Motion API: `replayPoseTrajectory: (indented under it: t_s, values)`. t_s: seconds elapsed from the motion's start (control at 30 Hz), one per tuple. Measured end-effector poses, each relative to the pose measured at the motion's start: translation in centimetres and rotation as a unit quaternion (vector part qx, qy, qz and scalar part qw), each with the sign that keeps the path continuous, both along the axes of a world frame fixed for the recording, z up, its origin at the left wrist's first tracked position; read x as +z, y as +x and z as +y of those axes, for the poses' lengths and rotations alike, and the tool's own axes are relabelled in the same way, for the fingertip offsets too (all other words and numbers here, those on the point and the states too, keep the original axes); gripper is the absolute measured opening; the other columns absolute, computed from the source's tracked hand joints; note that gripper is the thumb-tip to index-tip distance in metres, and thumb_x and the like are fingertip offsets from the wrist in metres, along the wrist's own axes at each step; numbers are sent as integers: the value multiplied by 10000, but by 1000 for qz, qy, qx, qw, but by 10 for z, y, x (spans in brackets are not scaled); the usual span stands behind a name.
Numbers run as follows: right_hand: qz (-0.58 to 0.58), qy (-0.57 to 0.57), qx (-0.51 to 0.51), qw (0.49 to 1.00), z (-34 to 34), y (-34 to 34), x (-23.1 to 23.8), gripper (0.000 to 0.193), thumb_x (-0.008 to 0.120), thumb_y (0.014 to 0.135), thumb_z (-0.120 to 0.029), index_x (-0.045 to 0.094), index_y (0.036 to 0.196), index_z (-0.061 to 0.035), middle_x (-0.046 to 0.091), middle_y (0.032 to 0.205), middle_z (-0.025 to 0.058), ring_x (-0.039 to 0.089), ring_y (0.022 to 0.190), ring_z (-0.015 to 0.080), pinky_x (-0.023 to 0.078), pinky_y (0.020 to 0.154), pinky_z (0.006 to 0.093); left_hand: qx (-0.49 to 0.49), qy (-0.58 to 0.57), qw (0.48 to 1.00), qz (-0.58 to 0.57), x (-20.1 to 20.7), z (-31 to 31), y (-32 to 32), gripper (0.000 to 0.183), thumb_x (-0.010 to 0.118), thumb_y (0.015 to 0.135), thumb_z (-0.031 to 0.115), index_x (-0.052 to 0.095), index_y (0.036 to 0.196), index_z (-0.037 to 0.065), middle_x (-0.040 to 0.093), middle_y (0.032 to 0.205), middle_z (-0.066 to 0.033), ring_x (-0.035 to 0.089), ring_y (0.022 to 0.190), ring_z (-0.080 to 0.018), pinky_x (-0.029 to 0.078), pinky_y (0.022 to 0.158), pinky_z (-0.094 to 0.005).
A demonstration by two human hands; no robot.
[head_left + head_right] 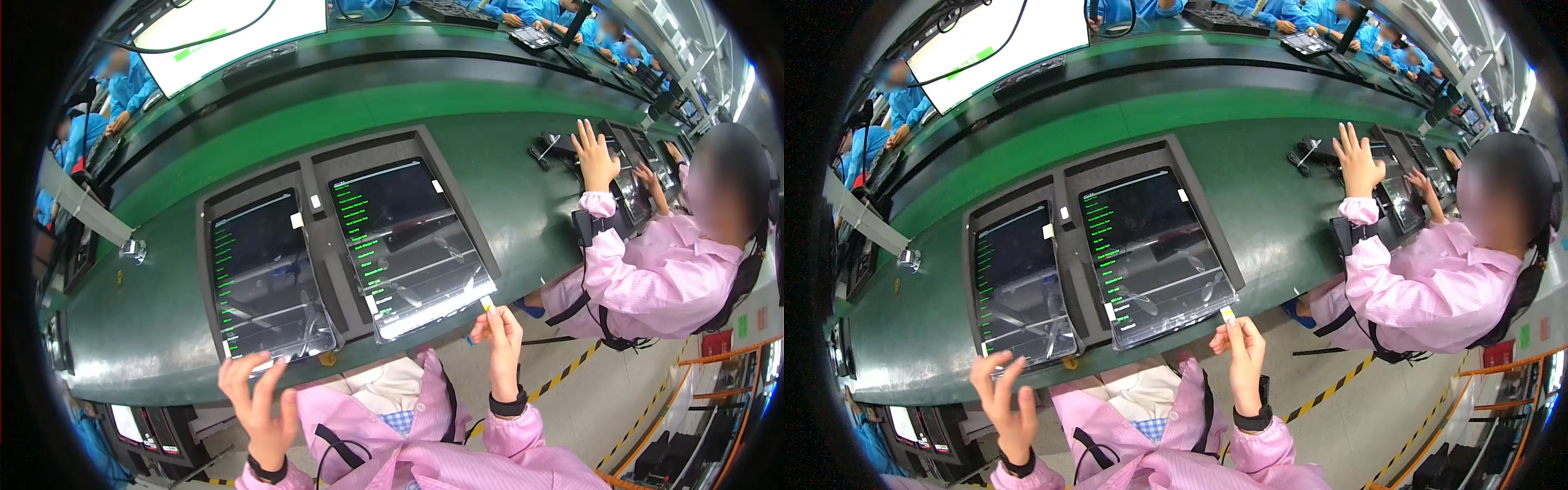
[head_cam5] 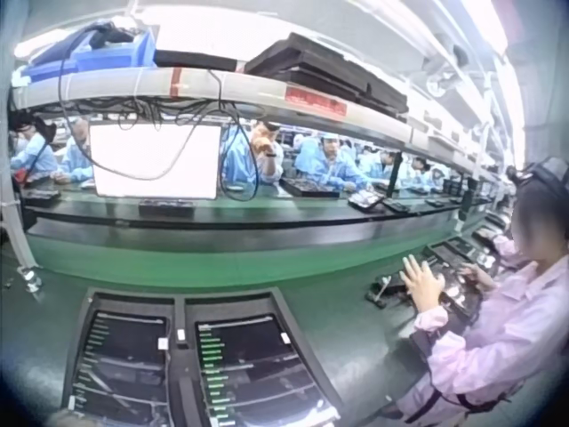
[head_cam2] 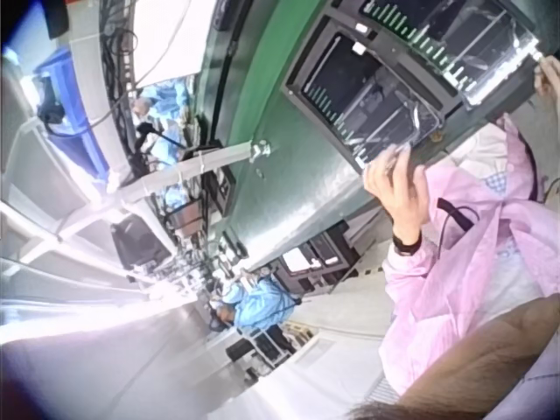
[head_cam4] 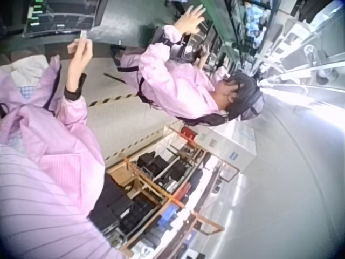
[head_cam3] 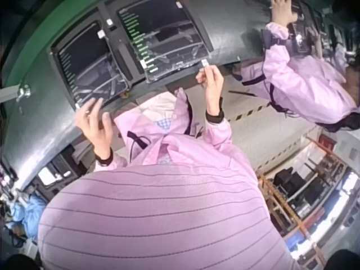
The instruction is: Testing the software and screen functionality of two tablet devices on a manufacturing assembly line.
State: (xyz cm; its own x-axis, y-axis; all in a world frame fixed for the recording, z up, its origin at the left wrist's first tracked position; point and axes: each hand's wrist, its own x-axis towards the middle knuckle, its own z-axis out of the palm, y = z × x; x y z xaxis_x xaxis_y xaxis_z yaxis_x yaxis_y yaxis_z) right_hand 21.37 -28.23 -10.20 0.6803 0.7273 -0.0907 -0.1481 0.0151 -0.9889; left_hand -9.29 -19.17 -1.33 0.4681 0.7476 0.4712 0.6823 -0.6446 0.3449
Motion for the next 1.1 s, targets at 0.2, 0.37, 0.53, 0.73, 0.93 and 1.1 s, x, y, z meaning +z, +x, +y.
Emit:
replayPoseTrajectory:
  t_s: [0.2, 0.37, 0.53, 0.73, 0.93, 1.1]
  values:
    - [4, -1, 33, 999, 9, 8, -2, 244, 477, 965, -233, 550, 848, -32, 576, 667, 47, 541, 605, 103, 437, 576, 230, 6, 94, 992, 80, 79, 34, 4, 377, 436, 898, 306, 613, 1040, 4, 561, 1087, -152, 510, 1067, -315, 260, 1028, -520]
    - [-9, 28, 73, 997, 4, 24, -4, 318, 533, 914, -72, 416, 1204, -15, 592, 930, 92, 582, 805, 126, 472, 700, 236, -84, 19, 986, 142, 141, 85, 29, 397, 390, 928, 322, 595, 1058, 9, 574, 1087, -154, 512, 1075, -312, 301, 986, -423]
    - [-39, 43, 91, 994, 0, 35, -4, 552, 579, 842, 14, 357, 1347, -16, 527, 1062, 94, 563, 854, 122, 472, 726, 224, -173, -101, 962, 184, 140, 167, 83, 272, 457, 940, 201, 598, 1040, -9, 604, 1019, -157, 561, 972, -304, 414, 882, -343]
    - [-157, 29, 113, 981, 4, 43, -6, 514, 583, 818, -4, 467, 1319, 1, 524, 1079, 43, 534, 851, 76, 478, 626, 186, -105, -300, 898, 303, 93, 219, 163, 600, 362, 947, 524, 606, 1067, -10, 644, 830, -147, 628, 761, -234, 480, 755, -351]
    - [-167, 41, 102, 980, 5, 44, -5, 478, 587, 805, 10, 522, 1279, -4, 533, 1059, 44, 527, 826, 68, 470, 589, 174, -101, -297, 892, 327, 45, 235, 204, 656, 318, 935, 580, 579, 1161, 22, 656, 834, -132, 625, 661, -212, 496, 686, -361]
    - [-164, 42, 71, 983, 8, 42, -8, 461, 627, 791, 53, 568, 1241, -32, 558, 1018, 44, 564, 860, 94, 448, 563, 164, -106, -310, 880, 344, 10, 252, 212, 651, 316, 945, 553, 603, 1116, -5, 660, 864, -165, 633, 674, -265, 497, 685, -382]
